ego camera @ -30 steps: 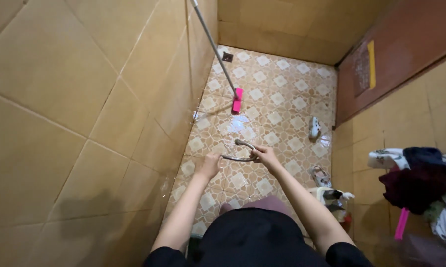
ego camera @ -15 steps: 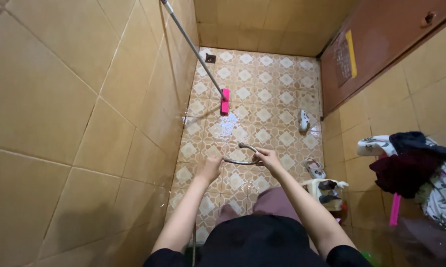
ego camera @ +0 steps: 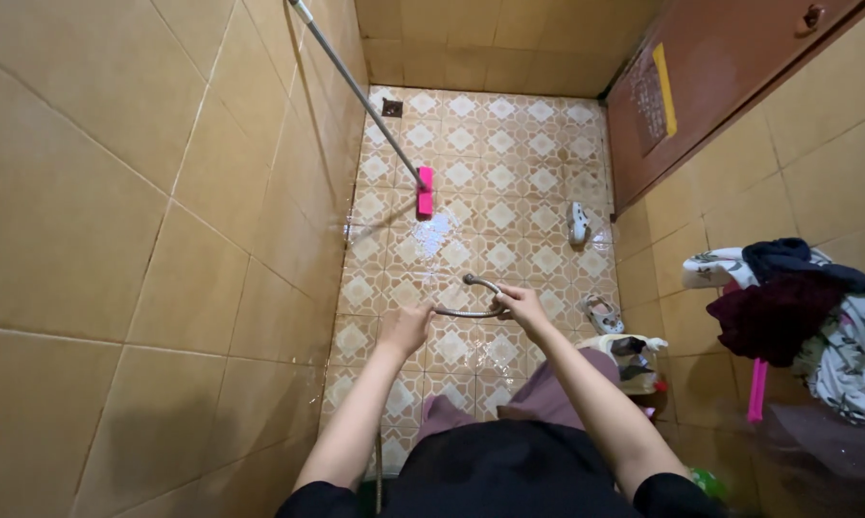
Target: Attempting to repair or reattach a bidet sprayer head to its hose in a tiled bathroom.
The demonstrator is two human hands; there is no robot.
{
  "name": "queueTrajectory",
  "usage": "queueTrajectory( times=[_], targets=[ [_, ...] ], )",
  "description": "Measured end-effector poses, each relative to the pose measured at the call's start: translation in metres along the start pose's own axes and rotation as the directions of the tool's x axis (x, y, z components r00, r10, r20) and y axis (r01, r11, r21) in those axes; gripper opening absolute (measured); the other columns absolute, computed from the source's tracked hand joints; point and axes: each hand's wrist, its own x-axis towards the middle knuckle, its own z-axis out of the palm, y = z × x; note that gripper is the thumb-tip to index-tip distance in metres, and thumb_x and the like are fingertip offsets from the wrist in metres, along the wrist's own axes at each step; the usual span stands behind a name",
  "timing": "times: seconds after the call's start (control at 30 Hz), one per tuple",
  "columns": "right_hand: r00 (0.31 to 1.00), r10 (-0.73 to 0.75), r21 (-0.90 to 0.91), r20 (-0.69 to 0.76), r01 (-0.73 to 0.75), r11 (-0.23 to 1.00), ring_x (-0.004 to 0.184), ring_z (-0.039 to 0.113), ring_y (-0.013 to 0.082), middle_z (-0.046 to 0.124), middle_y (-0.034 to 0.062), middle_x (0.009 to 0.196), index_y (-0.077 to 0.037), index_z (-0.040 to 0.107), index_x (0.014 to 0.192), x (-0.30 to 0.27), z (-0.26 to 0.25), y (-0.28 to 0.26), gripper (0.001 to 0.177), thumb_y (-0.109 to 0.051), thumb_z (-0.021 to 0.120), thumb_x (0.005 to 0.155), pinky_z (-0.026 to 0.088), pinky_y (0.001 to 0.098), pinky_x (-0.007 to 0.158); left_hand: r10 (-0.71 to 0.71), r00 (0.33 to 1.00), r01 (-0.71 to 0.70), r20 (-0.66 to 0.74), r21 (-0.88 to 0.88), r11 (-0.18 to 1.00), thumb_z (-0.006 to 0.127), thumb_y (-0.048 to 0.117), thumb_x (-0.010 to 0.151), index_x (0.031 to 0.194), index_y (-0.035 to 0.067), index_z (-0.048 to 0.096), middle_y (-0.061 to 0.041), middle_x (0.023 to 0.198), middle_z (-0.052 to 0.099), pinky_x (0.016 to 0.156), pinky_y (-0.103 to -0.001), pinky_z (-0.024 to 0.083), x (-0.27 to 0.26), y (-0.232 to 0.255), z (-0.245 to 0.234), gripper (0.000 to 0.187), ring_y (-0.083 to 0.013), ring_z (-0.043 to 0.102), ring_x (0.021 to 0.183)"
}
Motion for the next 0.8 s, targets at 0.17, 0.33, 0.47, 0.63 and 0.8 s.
queueTrajectory(
  times=[0.17, 0.33, 0.47, 0.63, 0.8],
  targets=[
    [1.0, 0.004, -0.021, -0.02, -0.005, 1.0, 0.08, 0.073, 0.0155, 0.077, 0.0074, 0.092, -0.005, 0.068, 0.135, -0.004, -0.006, 0.003, 0.038, -0.013, 0.061, 0.099, 0.06, 0.0305, 0.07, 0.123, 0.984, -0.129, -0.132, -0.041, 0.991, 0.063, 0.026, 0.097, 0.109, 0.018, 0.07, -0.01, 0.101, 0.076, 0.067, -0.049, 0.058, 0.004, 0.0, 0.009, 0.016, -0.0355, 0.074, 0.087],
    [0.999, 0.017, 0.039, -0.028, -0.016, 0.999, 0.081, 0.074, 0.0163, 0.077, 0.0086, 0.093, -0.007, 0.065, 0.138, -0.016, -0.009, 0.0, 0.039, -0.012, 0.06, 0.099, 0.06, 0.0315, 0.072, 0.153, 0.976, -0.162, -0.154, -0.046, 0.986, 0.067, 0.023, 0.095, 0.106, 0.017, 0.071, -0.01, 0.1, 0.076, 0.067, -0.049, 0.058, 0.007, 0.003, 0.016, 0.014, -0.0351, 0.073, 0.089],
    [0.998, 0.04, -0.012, -0.057, -0.041, 0.999, 0.08, 0.072, 0.0155, 0.077, 0.0068, 0.092, -0.008, 0.066, 0.138, -0.021, -0.012, -0.004, 0.039, -0.013, 0.059, 0.099, 0.061, 0.0317, 0.072, 0.099, 0.994, -0.1, -0.054, -0.026, 0.995, 0.066, 0.027, 0.097, 0.11, 0.019, 0.072, -0.01, 0.104, 0.075, 0.07, -0.046, 0.059, 0.013, 0.003, 0.025, 0.016, -0.0326, 0.074, 0.09],
    [0.995, 0.064, -0.034, -0.071, -0.067, 0.997, 0.079, 0.072, 0.0159, 0.077, 0.0071, 0.091, -0.008, 0.065, 0.138, -0.024, -0.017, -0.002, 0.039, -0.013, 0.06, 0.099, 0.06, 0.032, 0.072, 0.095, 0.995, -0.098, -0.038, -0.077, 0.992, 0.065, 0.026, 0.097, 0.112, 0.018, 0.072, -0.011, 0.11, 0.073, 0.068, -0.044, 0.06, 0.014, 0.008, 0.032, 0.018, -0.0317, 0.074, 0.087],
    [0.997, 0.041, -0.002, -0.066, -0.041, 0.999, 0.081, 0.074, 0.016, 0.077, 0.008, 0.092, -0.005, 0.067, 0.135, -0.031, -0.024, 0.0, 0.038, -0.013, 0.061, 0.098, 0.06, 0.031, 0.071, 0.124, 0.992, -0.124, -0.035, 0.008, 0.992, 0.068, 0.023, 0.095, 0.104, 0.014, 0.073, -0.01, 0.103, 0.075, 0.068, -0.046, 0.059, 0.017, 0.01, 0.041, 0.014, -0.0331, 0.074, 0.085]
  ],
)
